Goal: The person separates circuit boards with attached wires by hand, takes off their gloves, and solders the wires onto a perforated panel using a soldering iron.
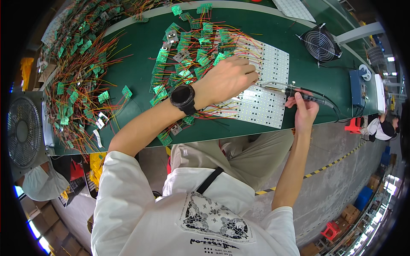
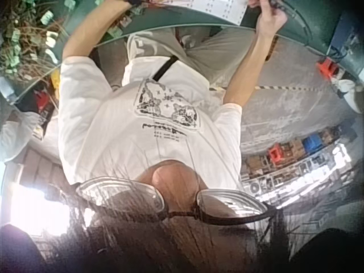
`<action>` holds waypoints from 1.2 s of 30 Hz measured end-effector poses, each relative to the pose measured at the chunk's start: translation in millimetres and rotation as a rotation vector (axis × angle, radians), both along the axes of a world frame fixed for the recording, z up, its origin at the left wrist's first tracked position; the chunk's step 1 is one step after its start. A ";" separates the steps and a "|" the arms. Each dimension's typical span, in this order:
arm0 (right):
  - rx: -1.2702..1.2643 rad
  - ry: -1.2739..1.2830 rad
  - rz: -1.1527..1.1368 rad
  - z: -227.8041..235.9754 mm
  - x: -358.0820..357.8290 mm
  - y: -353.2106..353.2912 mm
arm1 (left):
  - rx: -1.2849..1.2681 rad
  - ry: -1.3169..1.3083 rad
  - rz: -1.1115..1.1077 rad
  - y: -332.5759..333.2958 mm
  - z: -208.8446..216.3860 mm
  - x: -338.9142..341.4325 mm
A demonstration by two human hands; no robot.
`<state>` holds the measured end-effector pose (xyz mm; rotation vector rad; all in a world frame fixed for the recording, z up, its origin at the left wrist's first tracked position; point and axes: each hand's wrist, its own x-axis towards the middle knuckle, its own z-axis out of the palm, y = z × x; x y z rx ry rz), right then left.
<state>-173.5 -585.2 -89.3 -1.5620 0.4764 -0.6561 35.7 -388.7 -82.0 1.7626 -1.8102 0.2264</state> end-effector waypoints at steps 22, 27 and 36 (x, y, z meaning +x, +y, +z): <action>0.099 -0.126 -0.097 -2.1 -1.4 -8.4 | -0.026 0.002 -0.015 -2.0 0.1 2.0; 0.181 -0.177 -0.221 -5.4 6.0 -2.2 | -0.042 0.019 -0.036 10.8 10.9 1.7; 0.167 -0.277 -0.350 -15.5 -1.9 -13.2 | 0.015 0.024 0.256 96.9 83.6 -26.9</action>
